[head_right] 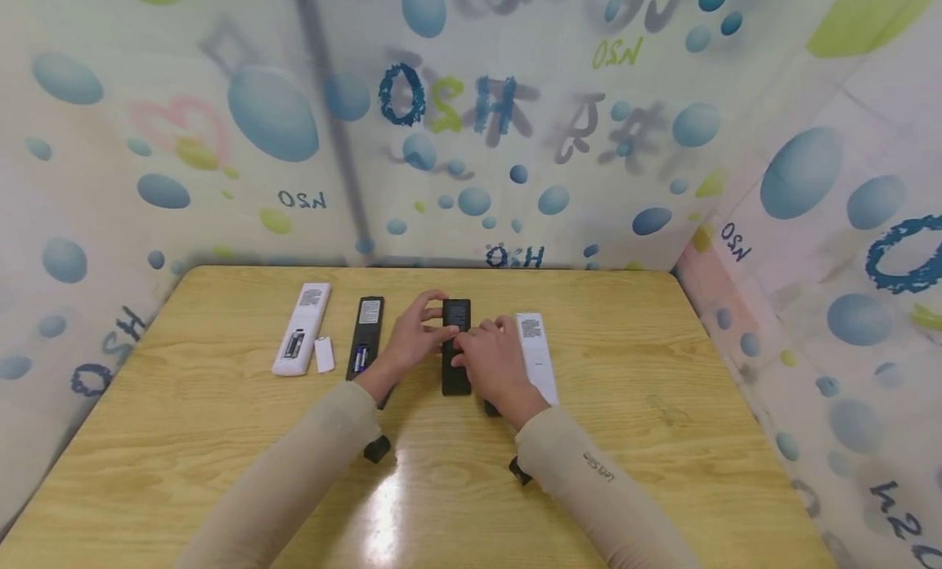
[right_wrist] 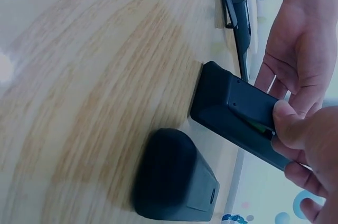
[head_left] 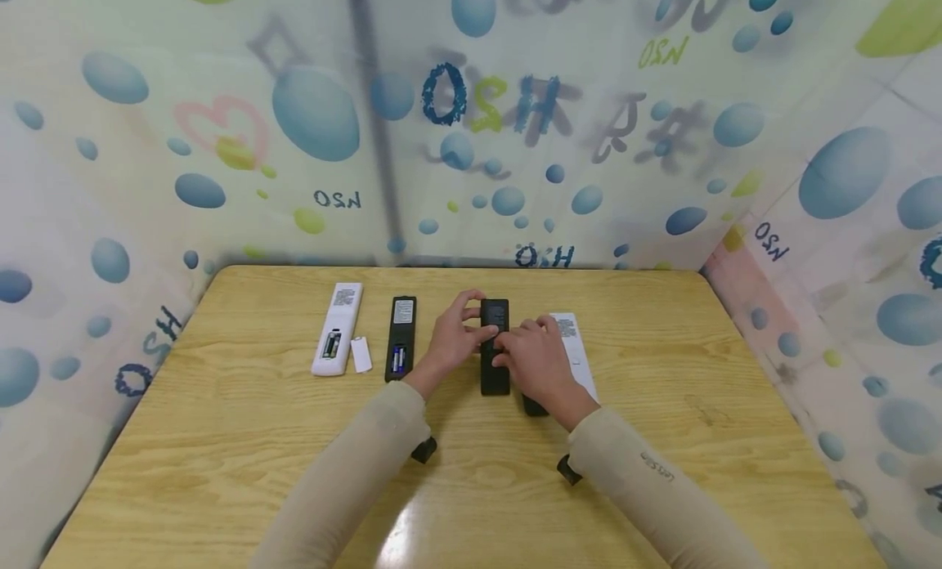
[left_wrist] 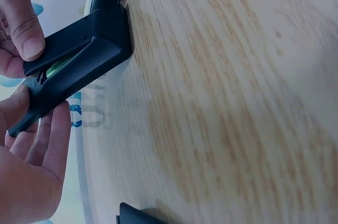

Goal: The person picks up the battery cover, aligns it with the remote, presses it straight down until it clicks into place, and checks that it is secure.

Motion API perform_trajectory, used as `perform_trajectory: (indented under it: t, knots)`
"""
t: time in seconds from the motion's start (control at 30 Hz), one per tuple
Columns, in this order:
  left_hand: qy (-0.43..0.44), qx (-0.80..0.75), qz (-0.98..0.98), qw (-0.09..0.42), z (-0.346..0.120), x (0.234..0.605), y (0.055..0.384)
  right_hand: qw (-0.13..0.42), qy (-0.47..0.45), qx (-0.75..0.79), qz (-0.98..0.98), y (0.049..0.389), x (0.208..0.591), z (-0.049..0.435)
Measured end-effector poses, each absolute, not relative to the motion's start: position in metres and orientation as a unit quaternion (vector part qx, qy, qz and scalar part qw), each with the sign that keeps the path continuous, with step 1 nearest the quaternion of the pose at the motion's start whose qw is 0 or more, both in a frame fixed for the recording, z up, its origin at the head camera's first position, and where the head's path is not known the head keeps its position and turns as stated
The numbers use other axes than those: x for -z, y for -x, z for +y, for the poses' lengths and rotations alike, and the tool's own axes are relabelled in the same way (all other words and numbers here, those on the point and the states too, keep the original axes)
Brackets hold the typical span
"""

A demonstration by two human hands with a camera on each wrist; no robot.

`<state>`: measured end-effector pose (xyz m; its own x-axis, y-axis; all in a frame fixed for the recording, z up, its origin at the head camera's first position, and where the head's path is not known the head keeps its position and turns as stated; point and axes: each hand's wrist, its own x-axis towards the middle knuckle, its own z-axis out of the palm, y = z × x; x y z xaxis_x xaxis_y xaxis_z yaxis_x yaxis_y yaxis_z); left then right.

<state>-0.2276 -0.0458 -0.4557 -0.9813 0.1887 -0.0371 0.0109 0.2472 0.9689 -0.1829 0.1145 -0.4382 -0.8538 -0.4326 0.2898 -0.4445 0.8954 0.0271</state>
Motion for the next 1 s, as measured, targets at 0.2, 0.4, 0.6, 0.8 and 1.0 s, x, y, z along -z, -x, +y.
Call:
perform_trajectory:
  t: [0.2,0.4,0.6,0.8,1.0]
  knots:
    - [-0.064,-0.607,0.789,0.073,-0.0460,0.4558,0.2277,0.153,-0.235,-0.050,-0.959,0.1817,0.4408,0.1148]
    - [-0.061,-0.609,0.788,0.072,-0.0457,0.4575,0.2285,0.141,-0.233,-0.095,-0.957,0.1822,0.4429,0.1135]
    - [-0.065,-0.608,0.788,0.070,-0.0458,0.4564,0.2269,0.147,-0.236,-0.091,-0.956,0.1839,0.4455,0.1137]
    - [-0.065,-0.606,0.790,0.069,-0.0455,0.4571,0.2264,0.148,-0.232,-0.100,-0.956,0.1841,0.4466,0.1135]
    - [-0.064,-0.608,0.788,0.074,-0.0460,0.4570,0.2258,0.147,-0.230,-0.100,-0.957,0.1842,0.4474,0.1129]
